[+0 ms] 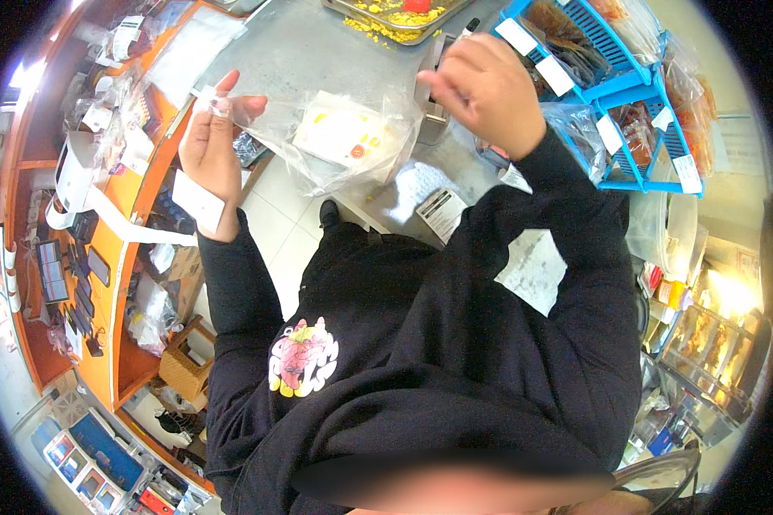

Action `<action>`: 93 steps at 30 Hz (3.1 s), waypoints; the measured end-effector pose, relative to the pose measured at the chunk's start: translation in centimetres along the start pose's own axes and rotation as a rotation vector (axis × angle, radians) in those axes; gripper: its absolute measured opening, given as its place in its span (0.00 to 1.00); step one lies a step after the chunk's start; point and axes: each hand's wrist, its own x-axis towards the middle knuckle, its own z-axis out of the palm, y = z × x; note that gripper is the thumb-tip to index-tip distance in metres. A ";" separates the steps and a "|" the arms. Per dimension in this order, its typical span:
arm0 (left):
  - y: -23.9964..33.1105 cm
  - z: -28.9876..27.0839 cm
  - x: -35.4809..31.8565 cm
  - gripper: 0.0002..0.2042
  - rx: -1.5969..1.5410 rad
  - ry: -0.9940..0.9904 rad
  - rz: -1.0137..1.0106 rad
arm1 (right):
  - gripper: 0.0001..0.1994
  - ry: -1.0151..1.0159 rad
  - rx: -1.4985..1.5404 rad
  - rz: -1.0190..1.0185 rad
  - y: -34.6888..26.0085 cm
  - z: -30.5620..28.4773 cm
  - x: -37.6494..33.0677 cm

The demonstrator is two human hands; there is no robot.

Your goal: The person assembles a food order by placing rice and fried chicken into a branded box, then adds a side of yellow food and a sauce packet. They handle receipts and packaging materials throughout the process.

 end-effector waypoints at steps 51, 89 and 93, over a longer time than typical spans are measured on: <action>-7.1 -5.1 -14.6 0.11 0.360 -0.707 -0.093 | 0.06 -0.221 1.303 0.628 -21.7 5.3 -3.3; -16.5 6.3 -0.9 0.14 0.411 -0.422 0.015 | 0.19 0.185 0.516 1.301 -14.0 16.0 -8.6; -17.3 7.1 -2.4 0.22 0.753 -0.211 0.480 | 0.20 0.039 0.348 1.289 -13.8 16.3 -8.5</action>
